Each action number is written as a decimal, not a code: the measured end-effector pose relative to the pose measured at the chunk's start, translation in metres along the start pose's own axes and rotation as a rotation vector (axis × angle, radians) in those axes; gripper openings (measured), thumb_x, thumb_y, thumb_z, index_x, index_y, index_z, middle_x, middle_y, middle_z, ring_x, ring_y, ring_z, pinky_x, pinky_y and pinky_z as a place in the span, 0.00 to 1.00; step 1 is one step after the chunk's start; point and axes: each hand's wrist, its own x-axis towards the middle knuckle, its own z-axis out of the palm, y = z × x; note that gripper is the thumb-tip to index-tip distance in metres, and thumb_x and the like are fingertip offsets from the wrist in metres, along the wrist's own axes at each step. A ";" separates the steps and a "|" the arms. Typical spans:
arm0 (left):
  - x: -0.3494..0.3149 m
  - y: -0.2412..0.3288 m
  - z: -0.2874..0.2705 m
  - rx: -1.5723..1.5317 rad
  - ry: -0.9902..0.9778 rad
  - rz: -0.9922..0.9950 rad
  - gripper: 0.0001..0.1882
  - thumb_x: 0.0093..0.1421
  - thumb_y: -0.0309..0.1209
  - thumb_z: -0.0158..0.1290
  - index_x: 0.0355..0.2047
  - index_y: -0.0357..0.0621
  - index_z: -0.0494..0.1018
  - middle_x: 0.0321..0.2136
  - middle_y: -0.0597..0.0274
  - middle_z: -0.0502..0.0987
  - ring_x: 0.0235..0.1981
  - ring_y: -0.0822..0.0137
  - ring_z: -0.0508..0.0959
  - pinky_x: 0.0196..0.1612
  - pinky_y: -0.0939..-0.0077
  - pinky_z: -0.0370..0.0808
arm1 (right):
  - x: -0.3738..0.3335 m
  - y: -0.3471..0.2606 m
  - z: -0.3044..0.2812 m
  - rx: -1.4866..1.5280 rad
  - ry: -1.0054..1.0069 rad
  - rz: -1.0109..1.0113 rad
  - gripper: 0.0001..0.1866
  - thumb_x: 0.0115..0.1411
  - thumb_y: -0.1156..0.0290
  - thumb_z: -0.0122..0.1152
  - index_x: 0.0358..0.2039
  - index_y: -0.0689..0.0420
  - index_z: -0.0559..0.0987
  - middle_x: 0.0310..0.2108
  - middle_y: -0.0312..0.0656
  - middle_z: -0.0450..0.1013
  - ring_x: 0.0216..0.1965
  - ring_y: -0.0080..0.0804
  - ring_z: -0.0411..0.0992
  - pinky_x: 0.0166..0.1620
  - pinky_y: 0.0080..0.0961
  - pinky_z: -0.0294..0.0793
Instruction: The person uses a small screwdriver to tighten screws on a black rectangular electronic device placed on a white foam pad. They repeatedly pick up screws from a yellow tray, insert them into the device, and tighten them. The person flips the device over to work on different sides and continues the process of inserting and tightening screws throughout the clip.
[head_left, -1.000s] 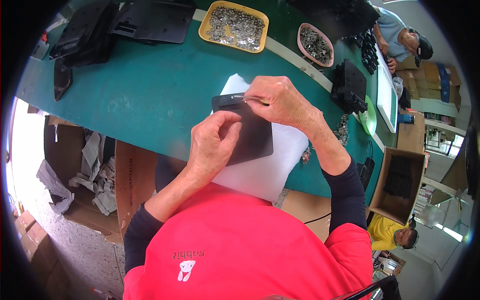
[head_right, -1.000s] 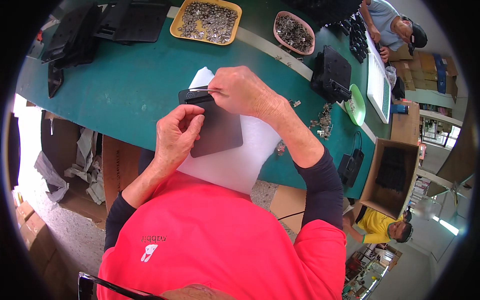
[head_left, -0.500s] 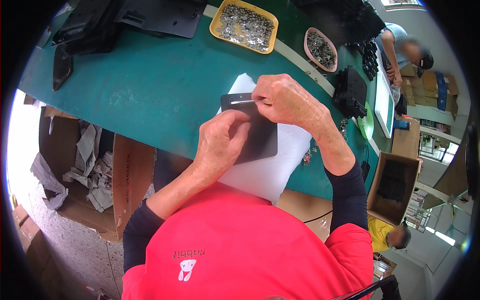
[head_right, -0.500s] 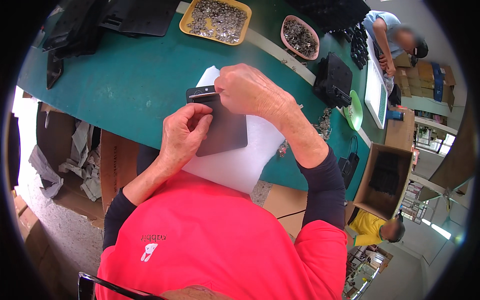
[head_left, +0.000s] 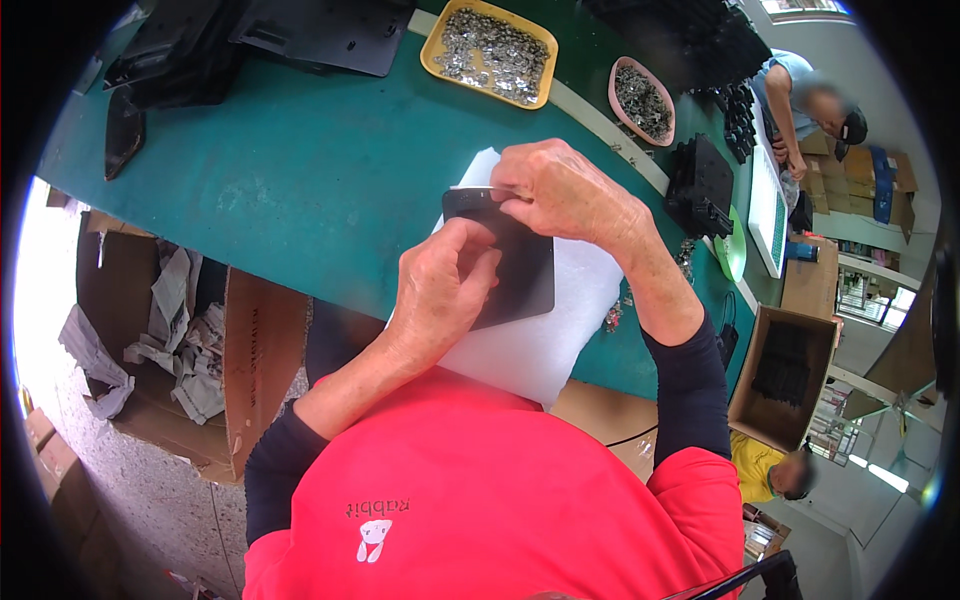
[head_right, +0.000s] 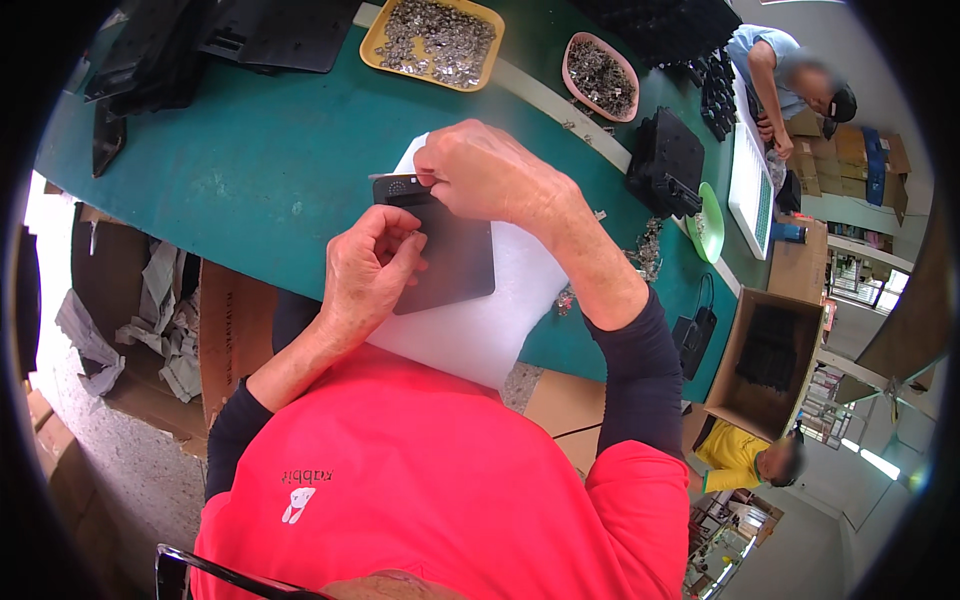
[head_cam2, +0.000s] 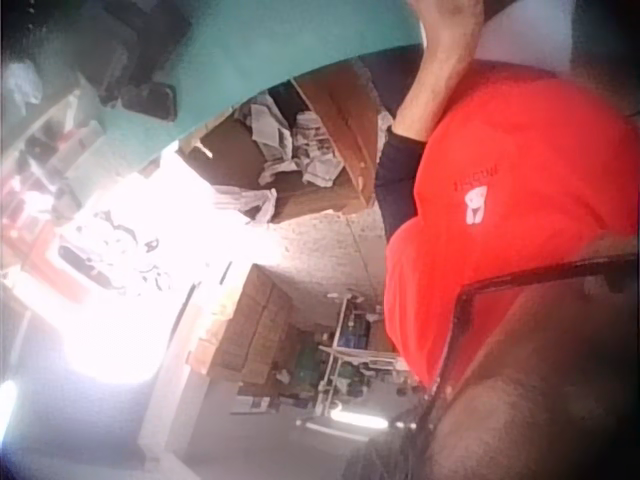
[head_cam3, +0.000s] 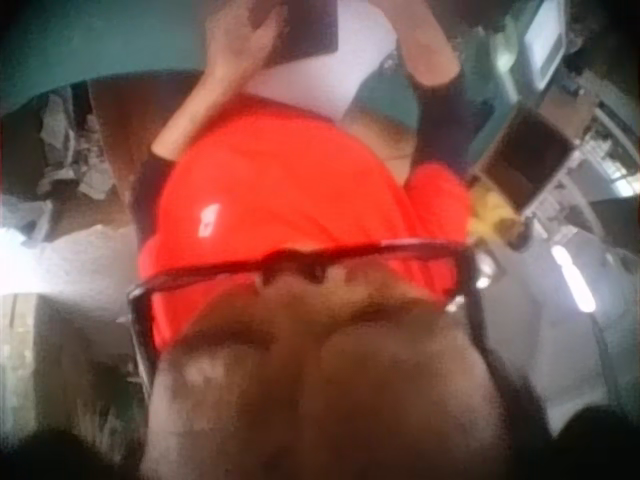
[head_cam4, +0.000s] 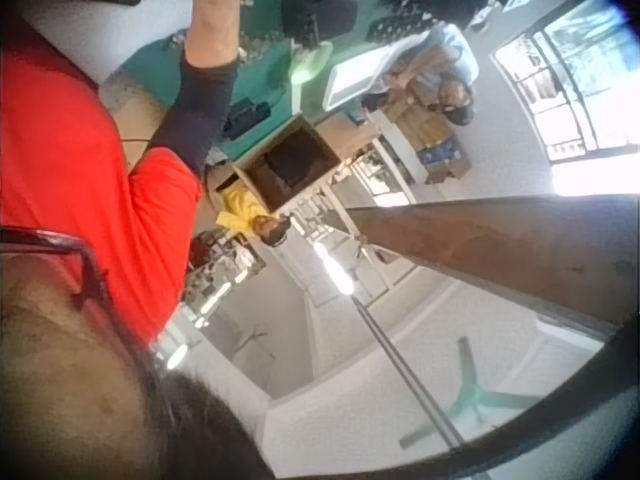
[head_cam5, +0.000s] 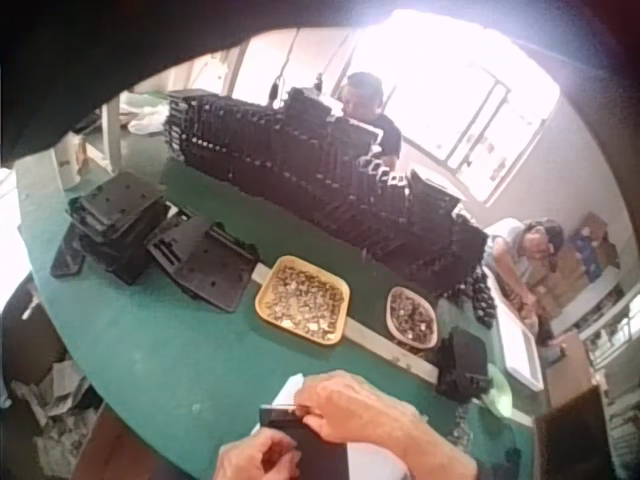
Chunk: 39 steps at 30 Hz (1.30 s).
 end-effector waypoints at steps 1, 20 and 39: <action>-0.001 -0.001 0.000 0.009 0.003 0.006 0.07 0.59 0.22 0.55 0.37 0.35 0.71 0.25 0.55 0.80 0.23 0.68 0.81 0.27 0.75 0.77 | 0.003 0.001 -0.002 0.015 -0.026 0.011 0.05 0.46 0.77 0.62 0.25 0.63 0.79 0.27 0.47 0.75 0.31 0.47 0.74 0.35 0.35 0.73; -0.002 -0.002 -0.004 -0.257 0.029 -0.131 0.09 0.63 0.21 0.53 0.43 0.31 0.72 0.33 0.56 0.79 0.31 0.71 0.81 0.29 0.81 0.79 | 0.005 0.041 -0.002 0.357 -0.142 0.196 0.17 0.42 0.60 0.70 0.26 0.61 0.82 0.19 0.39 0.73 0.25 0.27 0.70 0.32 0.26 0.69; -0.002 0.002 -0.025 0.174 0.162 -0.050 0.07 0.62 0.26 0.57 0.37 0.34 0.76 0.27 0.64 0.78 0.25 0.79 0.76 0.27 0.85 0.73 | -0.011 0.043 0.012 0.499 0.006 0.263 0.16 0.39 0.63 0.68 0.26 0.61 0.81 0.21 0.41 0.74 0.26 0.30 0.72 0.30 0.29 0.70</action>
